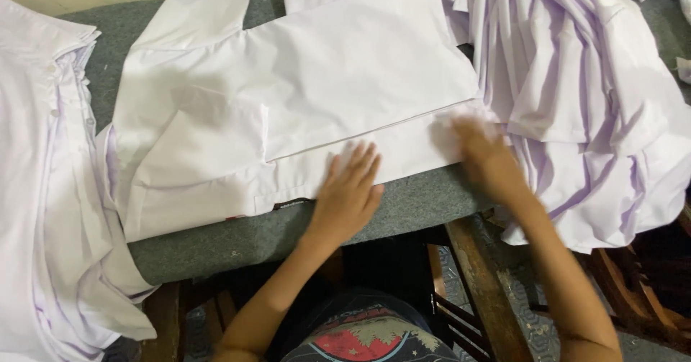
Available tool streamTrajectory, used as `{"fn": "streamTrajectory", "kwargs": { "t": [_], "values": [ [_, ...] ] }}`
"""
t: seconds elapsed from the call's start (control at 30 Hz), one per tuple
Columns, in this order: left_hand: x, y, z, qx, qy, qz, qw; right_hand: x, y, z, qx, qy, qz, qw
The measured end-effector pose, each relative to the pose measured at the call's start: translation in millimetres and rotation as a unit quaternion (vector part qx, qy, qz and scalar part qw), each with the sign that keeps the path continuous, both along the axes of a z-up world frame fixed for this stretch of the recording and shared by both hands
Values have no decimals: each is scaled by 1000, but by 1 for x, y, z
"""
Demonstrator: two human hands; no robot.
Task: A person is smoothing and folding a white collared shirt on a flat surface in a work environment.
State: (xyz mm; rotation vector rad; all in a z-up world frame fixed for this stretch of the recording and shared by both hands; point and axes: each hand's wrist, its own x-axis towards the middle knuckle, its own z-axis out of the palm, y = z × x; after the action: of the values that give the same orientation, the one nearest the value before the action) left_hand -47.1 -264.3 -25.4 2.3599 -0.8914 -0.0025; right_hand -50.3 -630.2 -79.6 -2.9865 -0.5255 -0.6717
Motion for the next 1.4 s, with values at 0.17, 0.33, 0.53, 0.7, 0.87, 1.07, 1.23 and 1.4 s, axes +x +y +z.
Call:
{"fn": "streamTrajectory", "kwargs": {
  "t": [0.17, 0.33, 0.53, 0.7, 0.87, 1.07, 1.23, 1.4],
  "values": [
    [2, -20, -31, 23, -97, 12, 995, -11, 49, 36, -54, 207, -55, 975],
    [2, -11, -36, 28, -104, -13, 994, -10, 37, 37, -101, 62, -119, 986],
    [3, 36, -10, -19, -53, -55, 997, 15, 151, 56, -38, 32, 20, 999],
    [5, 111, 2, -6, -137, 66, 988, 30, 247, 43, -15, 59, 196, 979],
    [-12, 173, 7, 33, 24, 235, 971, 37, 308, 37, 5, 77, 292, 953],
    [-22, 203, 14, 56, 68, 286, 954, 42, 306, 44, -10, 194, 286, 938],
    [-24, 228, 5, 76, 65, 317, 943, 41, 300, 59, -20, 271, 277, 921],
    [-25, 248, 29, -58, 146, 263, 952, 38, 285, 70, -1, 323, 257, 911]
  ]
}}
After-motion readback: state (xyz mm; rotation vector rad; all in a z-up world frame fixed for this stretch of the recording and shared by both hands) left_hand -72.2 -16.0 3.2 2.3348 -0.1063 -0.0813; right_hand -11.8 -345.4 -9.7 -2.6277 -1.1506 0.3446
